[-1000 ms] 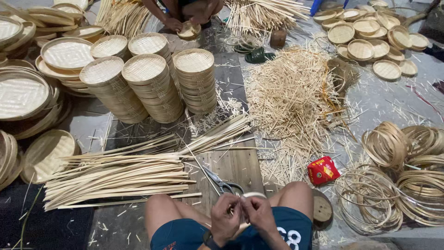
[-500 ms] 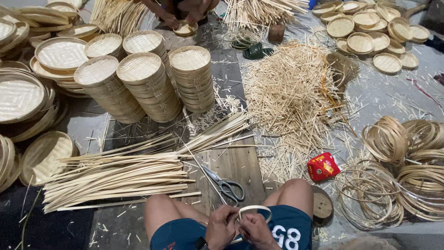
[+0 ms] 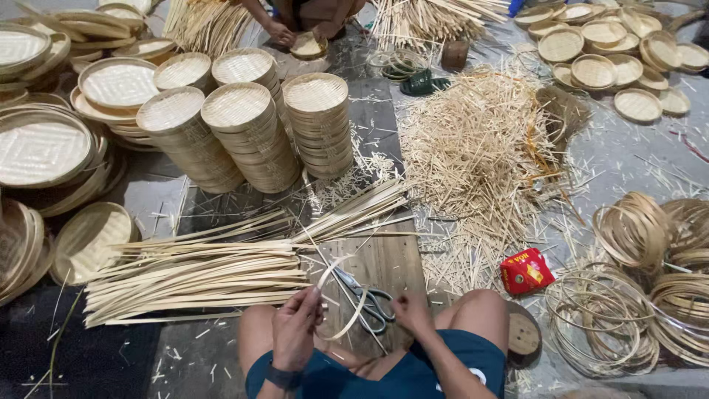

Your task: The person sits on the floor and weaves thin bamboo strips around a circular bamboo frame to form a basket rim. They repeatedly bend and interlace the strips by hand, occasionally using shears to trim excess material. Finished rims are stacked nearby.

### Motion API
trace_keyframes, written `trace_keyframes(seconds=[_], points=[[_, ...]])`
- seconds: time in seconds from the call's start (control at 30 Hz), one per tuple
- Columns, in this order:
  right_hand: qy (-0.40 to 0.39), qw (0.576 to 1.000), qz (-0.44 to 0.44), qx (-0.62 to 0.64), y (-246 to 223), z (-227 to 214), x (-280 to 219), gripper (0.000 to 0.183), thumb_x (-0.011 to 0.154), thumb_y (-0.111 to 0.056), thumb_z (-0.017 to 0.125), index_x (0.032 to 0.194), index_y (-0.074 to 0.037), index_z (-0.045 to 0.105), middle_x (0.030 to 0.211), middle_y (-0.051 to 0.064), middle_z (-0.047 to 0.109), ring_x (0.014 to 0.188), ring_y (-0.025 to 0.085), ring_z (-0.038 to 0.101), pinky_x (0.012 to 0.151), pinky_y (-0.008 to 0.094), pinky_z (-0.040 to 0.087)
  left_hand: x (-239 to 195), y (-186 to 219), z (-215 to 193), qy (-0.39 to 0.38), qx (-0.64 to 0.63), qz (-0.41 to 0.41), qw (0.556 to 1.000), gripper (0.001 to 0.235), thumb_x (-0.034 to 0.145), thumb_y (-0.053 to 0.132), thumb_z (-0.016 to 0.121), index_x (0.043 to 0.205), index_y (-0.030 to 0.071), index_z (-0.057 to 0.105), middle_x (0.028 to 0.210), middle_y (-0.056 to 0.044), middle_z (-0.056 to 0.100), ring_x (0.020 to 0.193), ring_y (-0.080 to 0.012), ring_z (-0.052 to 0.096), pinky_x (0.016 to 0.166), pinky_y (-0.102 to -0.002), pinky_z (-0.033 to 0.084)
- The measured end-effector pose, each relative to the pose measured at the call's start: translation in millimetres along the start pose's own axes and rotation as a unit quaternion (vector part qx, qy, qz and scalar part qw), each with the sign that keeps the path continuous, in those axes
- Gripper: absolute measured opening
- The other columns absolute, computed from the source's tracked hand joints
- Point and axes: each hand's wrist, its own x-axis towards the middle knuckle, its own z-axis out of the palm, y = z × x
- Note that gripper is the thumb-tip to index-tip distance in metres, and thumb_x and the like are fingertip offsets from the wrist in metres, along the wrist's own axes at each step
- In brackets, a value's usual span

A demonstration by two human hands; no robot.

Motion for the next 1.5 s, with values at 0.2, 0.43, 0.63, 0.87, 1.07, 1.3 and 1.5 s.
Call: trace_keyframes(seconds=[0.2,0.43,0.63,0.87,1.07,1.3,1.5], points=[[-0.161,0.959,0.097,-0.213,9,57,9,0.074,0.073,-0.033,0.091,0.129,-0.001,0.054,0.129,0.025,0.059,0.121,0.041,0.059,0.1,0.048,0.051,-11,6,-23,0.011,-0.163,-0.144,0.976,0.017,0.093,0.02,0.065,0.1,0.004,0.067,0.081,-0.004,0.066,0.076,-0.0179,0.062,0.072,-0.034,0.053],[-0.082,0.962,-0.045,-0.257,5,62,0,0.056,0.075,-0.017,0.08,0.124,-0.006,0.055,0.118,0.023,0.066,0.113,0.042,0.063,0.096,0.052,0.051,-15,-6,-60,-0.022,-0.095,-0.137,0.986,0.024,0.097,0.021,0.068,0.109,0.0,0.071,0.087,-0.004,0.067,0.076,-0.0142,0.055,0.069,-0.03,0.046],[-0.145,0.97,-0.04,-0.189,1,64,8,0.053,0.067,-0.016,0.083,0.113,-0.002,0.061,0.106,0.025,0.067,0.101,0.043,0.064,0.09,0.05,0.053,-16,-10,-59,0.038,0.007,0.003,0.999,0.02,0.096,0.015,0.067,0.104,-0.003,0.069,0.088,-0.008,0.069,0.075,-0.0148,0.06,0.073,-0.029,0.049],[-0.305,0.947,0.106,-0.006,-15,12,-16,0.042,0.076,-0.036,0.085,0.095,-0.003,0.068,0.076,0.01,0.066,0.071,0.023,0.063,0.068,0.04,0.053,-15,26,-48,0.047,-0.018,0.114,0.992,0.015,0.098,0.009,0.068,0.102,-0.004,0.064,0.09,-0.011,0.068,0.076,-0.0185,0.063,0.069,-0.034,0.054],[-0.114,0.99,-0.044,0.067,-74,-35,-72,0.044,0.094,-0.043,0.074,0.084,-0.001,0.064,0.063,0.014,0.053,0.061,0.021,0.051,0.057,0.04,0.045,-16,61,-21,0.068,-0.067,0.054,0.994,0.018,0.094,0.007,0.066,0.11,-0.001,0.07,0.095,-0.012,0.073,0.086,-0.0223,0.071,0.08,-0.036,0.06],[-0.072,0.968,-0.238,0.038,-130,-89,-106,0.049,0.076,-0.042,0.085,0.092,0.0,0.065,0.083,0.014,0.063,0.076,0.033,0.064,0.066,0.041,0.052,-16,25,4,-0.004,0.012,0.073,0.997,0.018,0.091,0.003,0.07,0.108,-0.005,0.072,0.096,-0.014,0.075,0.083,-0.0213,0.073,0.077,-0.036,0.063],[-0.079,0.978,-0.194,-0.01,-141,-89,-116,0.056,0.07,-0.052,0.088,0.086,-0.002,0.068,0.078,0.014,0.064,0.069,0.033,0.066,0.061,0.043,0.052,-16,3,-4,-0.044,0.004,0.06,0.997,0.019,0.091,0.0,0.069,0.108,-0.006,0.072,0.097,-0.012,0.076,0.082,-0.0196,0.072,0.076,-0.035,0.062]])
